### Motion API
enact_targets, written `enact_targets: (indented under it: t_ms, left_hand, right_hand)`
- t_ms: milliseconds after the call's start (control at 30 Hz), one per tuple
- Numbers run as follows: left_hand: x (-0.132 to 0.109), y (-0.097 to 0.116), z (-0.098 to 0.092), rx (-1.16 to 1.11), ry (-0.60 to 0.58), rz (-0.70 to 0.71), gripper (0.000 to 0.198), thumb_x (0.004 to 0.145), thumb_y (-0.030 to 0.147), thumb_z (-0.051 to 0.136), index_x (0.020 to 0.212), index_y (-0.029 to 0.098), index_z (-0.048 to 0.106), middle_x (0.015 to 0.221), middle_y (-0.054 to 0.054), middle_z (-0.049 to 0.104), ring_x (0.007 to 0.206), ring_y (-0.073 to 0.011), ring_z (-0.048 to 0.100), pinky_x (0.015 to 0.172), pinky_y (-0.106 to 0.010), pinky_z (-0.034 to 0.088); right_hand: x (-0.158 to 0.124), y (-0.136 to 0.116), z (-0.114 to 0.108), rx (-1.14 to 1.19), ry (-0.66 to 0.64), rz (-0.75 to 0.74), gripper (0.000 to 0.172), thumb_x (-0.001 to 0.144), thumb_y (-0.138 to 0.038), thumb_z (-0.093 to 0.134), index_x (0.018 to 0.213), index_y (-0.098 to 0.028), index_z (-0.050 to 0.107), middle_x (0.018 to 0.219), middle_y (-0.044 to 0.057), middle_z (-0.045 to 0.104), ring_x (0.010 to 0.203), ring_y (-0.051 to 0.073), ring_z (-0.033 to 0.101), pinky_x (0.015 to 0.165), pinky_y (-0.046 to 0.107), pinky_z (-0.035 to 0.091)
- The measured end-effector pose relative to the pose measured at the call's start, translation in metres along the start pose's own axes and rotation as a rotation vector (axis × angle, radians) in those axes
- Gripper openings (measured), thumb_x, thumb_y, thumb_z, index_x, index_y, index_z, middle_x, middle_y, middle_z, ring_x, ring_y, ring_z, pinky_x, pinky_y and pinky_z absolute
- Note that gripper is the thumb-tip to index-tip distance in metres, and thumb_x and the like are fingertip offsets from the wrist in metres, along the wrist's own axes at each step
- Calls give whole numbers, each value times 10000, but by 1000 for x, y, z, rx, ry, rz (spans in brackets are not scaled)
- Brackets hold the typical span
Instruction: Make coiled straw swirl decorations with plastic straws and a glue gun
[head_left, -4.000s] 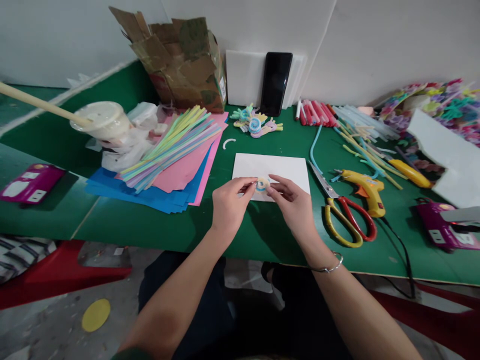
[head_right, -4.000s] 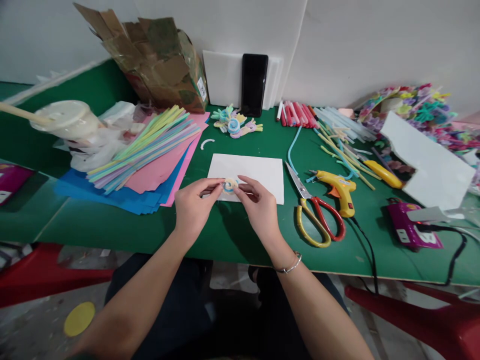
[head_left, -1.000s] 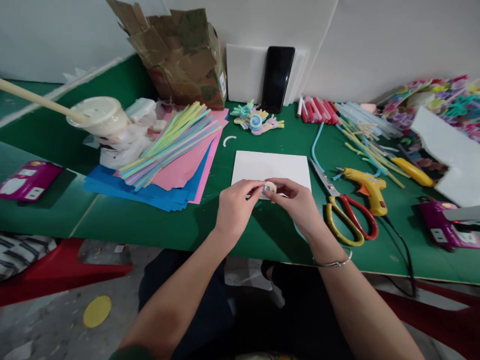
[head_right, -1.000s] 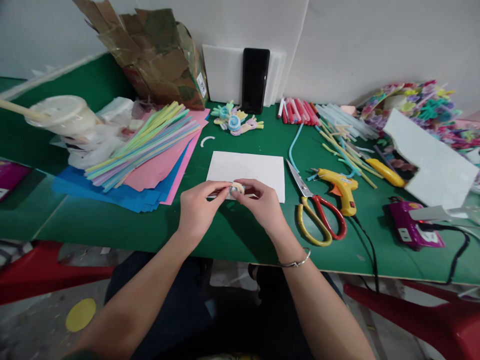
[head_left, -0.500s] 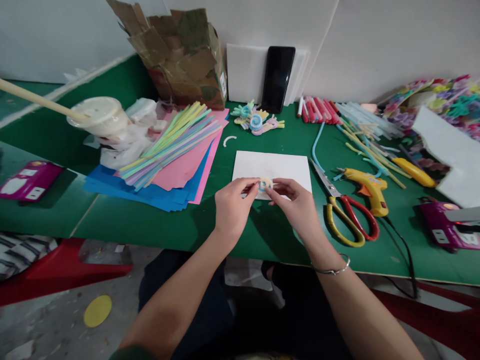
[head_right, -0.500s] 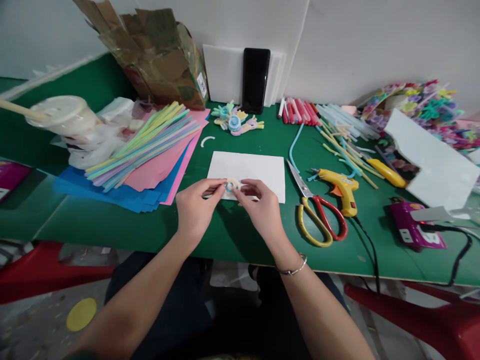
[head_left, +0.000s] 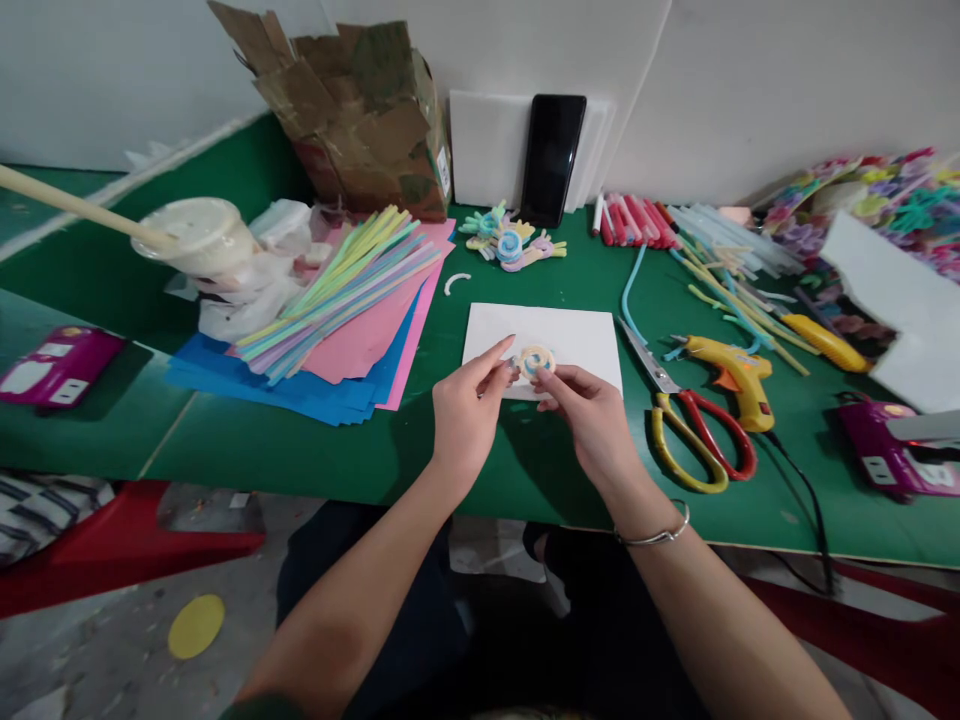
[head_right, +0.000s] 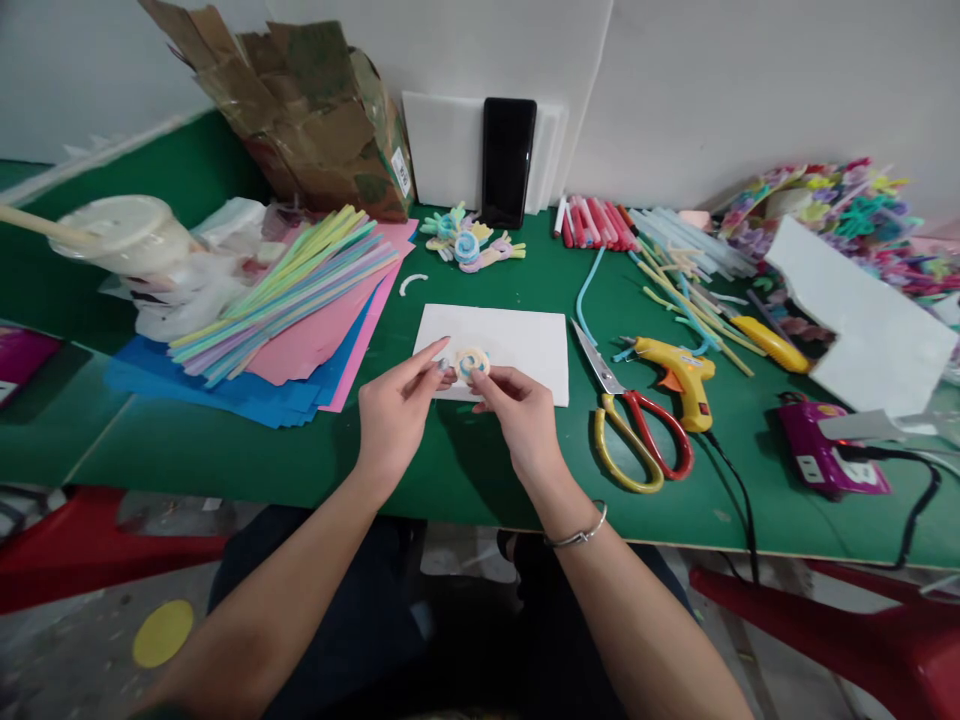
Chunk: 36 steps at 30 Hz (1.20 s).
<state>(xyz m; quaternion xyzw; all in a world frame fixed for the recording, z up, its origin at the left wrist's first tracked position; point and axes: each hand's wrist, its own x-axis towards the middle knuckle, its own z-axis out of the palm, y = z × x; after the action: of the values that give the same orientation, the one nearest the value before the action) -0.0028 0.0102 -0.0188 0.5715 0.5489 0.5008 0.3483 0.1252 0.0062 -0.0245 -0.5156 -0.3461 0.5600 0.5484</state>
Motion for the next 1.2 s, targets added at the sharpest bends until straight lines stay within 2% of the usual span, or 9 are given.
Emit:
enact_targets:
  t_ms: [67, 167, 267, 467, 633, 767, 900, 1200]
  left_hand:
    - [2, 1, 1, -157, -52, -137, 273, 806, 251, 567, 1052, 199, 674, 924, -43, 722, 810, -178, 683, 753, -293, 559]
    - [3, 2, 3, -358, -112, -311, 240, 732, 277, 653, 935, 159, 703, 943, -68, 719, 852, -206, 676, 738, -303, 561]
    - [3, 3, 6, -452, -98, -374, 236, 683, 268, 695, 886, 148, 707, 933, -75, 721, 849, -207, 673, 771, -326, 550]
    - [1, -2, 11, -509, 7, -352, 249, 659, 273, 708, 878, 156, 708, 909, -69, 722, 819, -202, 674, 755, -336, 549]
    - [1, -3, 13, -512, 34, -346, 240, 670, 301, 697, 866, 162, 707, 912, -70, 721, 799, -202, 676, 715, -326, 556]
    - [1, -2, 12, -481, 48, -330, 212, 676, 294, 690, 839, 160, 709, 864, -62, 723, 756, -189, 676, 686, -311, 558]
    - [0, -1, 11, -417, 54, -301, 187, 683, 283, 688, 824, 163, 710, 829, -45, 720, 715, -165, 670, 655, -279, 556]
    - [1, -3, 10, -348, 2, -254, 168, 697, 289, 670, 820, 178, 703, 807, -32, 712, 699, -141, 651, 579, -225, 531]
  right_hand:
    - [2, 0, -1, 37, 13, -2, 156, 611, -335, 751, 688, -207, 707, 680, -12, 670, 667, 117, 596, 547, 219, 486]
    - [2, 1, 0, 79, -6, 1, 150, 621, -329, 748, 712, -215, 711, 717, -10, 685, 690, 119, 609, 580, 228, 498]
    - [1, 3, 1, 85, -48, 9, 143, 631, -322, 742, 723, -216, 713, 728, -11, 690, 683, 117, 612, 602, 237, 507]
    - [0, 2, 2, 103, -68, 27, 139, 612, -323, 757, 680, -212, 709, 668, -22, 672, 638, 104, 602, 577, 223, 514]
    - [-1, 1, 3, 113, -78, 47, 152, 603, -335, 763, 669, -209, 709, 661, -19, 671, 631, 103, 605, 579, 225, 522]
    - [0, 2, 2, 92, -83, 53, 165, 609, -344, 759, 699, -212, 715, 688, -14, 675, 648, 107, 606, 578, 228, 524]
    - [1, 2, 1, 75, -23, 26, 187, 606, -353, 758, 727, -216, 718, 707, -16, 672, 652, 110, 594, 553, 224, 513]
    - [0, 0, 1, 58, 6, 51, 211, 595, -391, 755, 703, -213, 722, 678, -4, 674, 640, 123, 592, 556, 247, 504]
